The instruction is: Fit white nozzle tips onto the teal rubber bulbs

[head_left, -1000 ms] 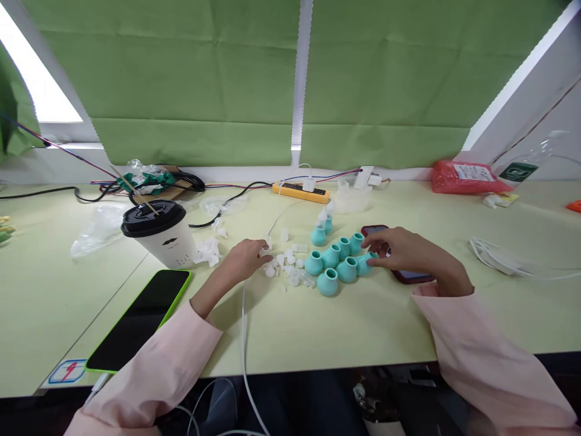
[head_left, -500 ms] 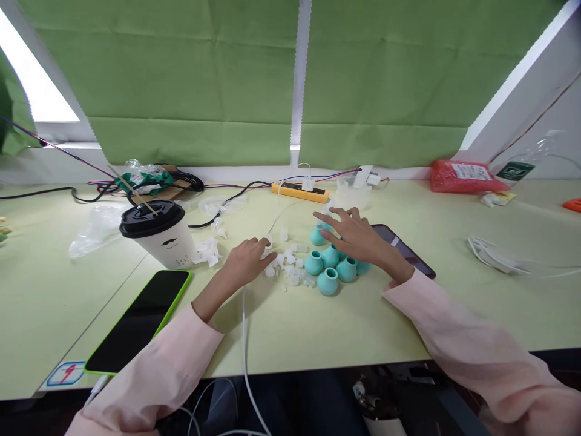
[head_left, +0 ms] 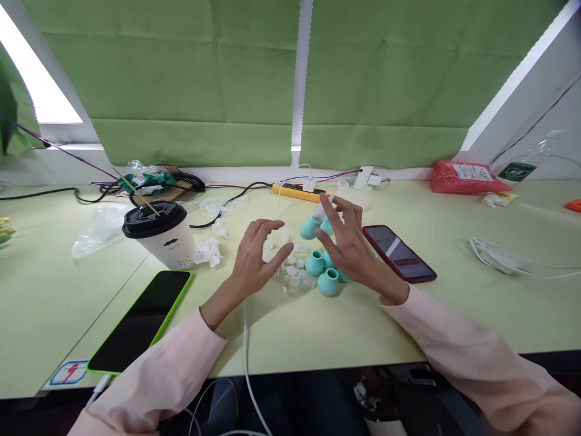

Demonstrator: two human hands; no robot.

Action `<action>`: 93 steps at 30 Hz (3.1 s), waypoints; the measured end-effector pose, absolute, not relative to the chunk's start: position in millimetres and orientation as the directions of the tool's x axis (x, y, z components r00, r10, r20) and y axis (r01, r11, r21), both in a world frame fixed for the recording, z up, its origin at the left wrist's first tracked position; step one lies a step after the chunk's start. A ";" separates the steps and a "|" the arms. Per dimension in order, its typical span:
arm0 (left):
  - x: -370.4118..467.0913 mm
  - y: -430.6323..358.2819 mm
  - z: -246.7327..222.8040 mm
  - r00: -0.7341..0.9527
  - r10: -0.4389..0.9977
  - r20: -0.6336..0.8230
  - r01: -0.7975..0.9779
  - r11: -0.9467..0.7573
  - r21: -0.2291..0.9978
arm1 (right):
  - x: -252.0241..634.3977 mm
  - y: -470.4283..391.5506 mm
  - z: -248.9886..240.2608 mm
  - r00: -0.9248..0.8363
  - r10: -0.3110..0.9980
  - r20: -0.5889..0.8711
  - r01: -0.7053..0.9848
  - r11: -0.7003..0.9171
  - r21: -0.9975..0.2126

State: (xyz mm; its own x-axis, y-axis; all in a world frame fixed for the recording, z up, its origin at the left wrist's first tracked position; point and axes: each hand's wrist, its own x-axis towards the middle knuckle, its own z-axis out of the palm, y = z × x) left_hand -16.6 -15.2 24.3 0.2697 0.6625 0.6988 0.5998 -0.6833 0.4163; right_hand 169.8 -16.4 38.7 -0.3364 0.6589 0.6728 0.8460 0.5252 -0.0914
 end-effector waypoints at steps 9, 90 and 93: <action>-6.1 -26.9 23.0 0.504 0.733 0.457 0.206 -0.616 0.760 | 151.4 -51.0 31.4 -0.485 0.485 0.727 0.633 0.768 -0.090; 7.2 -46.9 11.9 0.153 0.606 0.781 0.287 -0.783 0.552 | 157.7 -61.9 22.6 -0.338 0.863 0.376 0.400 0.493 -0.773; 7.1 -49.0 16.1 0.163 0.745 0.647 0.198 -0.667 0.718 | 158.1 -60.5 22.2 -0.331 0.883 0.333 0.317 0.437 -0.842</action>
State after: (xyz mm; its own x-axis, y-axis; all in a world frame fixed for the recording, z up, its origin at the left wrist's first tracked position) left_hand 7.1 -49.0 16.1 0.1626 0.7453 0.6467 0.1983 -0.6667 0.7185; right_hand 158.1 -60.5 22.2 -0.3305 0.8829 0.3335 0.3170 0.4366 -0.8419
